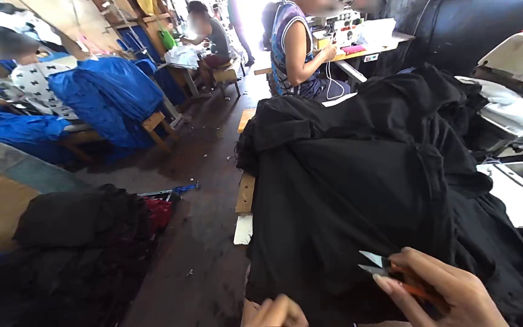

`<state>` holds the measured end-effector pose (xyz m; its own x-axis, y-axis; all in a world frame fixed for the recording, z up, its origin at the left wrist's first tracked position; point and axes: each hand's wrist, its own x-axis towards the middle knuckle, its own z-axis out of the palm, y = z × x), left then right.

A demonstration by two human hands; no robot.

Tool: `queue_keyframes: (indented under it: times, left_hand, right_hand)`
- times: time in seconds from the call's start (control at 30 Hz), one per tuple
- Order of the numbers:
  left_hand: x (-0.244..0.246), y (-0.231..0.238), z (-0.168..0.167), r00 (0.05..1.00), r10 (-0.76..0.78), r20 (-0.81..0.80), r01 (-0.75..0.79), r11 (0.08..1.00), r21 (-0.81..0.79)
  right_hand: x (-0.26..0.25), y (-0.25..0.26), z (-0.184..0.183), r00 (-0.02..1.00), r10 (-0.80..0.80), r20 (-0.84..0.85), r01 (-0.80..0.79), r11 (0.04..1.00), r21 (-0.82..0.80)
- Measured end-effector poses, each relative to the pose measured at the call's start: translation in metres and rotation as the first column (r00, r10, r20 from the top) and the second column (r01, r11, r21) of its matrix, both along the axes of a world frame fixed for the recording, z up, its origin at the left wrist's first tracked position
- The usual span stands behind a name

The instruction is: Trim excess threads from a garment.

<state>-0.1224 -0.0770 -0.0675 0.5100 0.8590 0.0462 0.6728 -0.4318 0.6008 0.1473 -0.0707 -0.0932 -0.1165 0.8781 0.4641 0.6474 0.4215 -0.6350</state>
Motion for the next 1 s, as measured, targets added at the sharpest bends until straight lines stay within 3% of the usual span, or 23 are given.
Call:
queue_keyframes:
  times: [0.1, 0.2, 0.33, 0.5, 0.73, 0.87, 1.0]
  left_hand:
    - [0.016, 0.013, -0.004, 0.974, 0.142, 0.176, -0.168, 0.976, 0.141]
    - [0.041, 0.024, -0.028, 0.962, 0.141, 0.236, -0.192, 0.958, 0.211]
    - [0.055, 0.026, -0.047, 0.948, 0.179, 0.263, -0.248, 0.932, 0.263]
    - [0.057, 0.027, -0.043, 0.928, 0.246, 0.279, -0.315, 0.918, 0.239]
    - [0.056, 0.033, -0.038, 0.934, 0.266, 0.238, -0.312, 0.932, 0.183]
    - [0.055, 0.036, -0.033, 0.949, 0.240, 0.203, -0.274, 0.948, 0.161]
    - [0.052, 0.042, -0.027, 0.941, 0.279, 0.191, -0.300, 0.950, 0.090]
  right_hand:
    - [-0.008, 0.001, 0.002, 0.988, 0.057, 0.143, -0.055, 0.998, -0.019]
    - [-0.007, 0.009, -0.005, 0.942, 0.081, 0.325, -0.088, 0.996, 0.007]
    - [0.007, 0.026, 0.009, 0.965, 0.129, 0.229, -0.144, 0.988, 0.052]
    - [0.007, 0.052, 0.014, 0.954, 0.022, 0.300, -0.085, 0.977, 0.196]
    - [0.016, 0.048, 0.010, 0.886, 0.354, 0.300, -0.355, 0.933, -0.053]
    - [0.031, 0.066, 0.018, 0.936, 0.192, 0.296, -0.203, 0.979, 0.008]
    - [0.021, 0.086, 0.036, 0.873, -0.005, 0.488, -0.004, 1.000, 0.016]
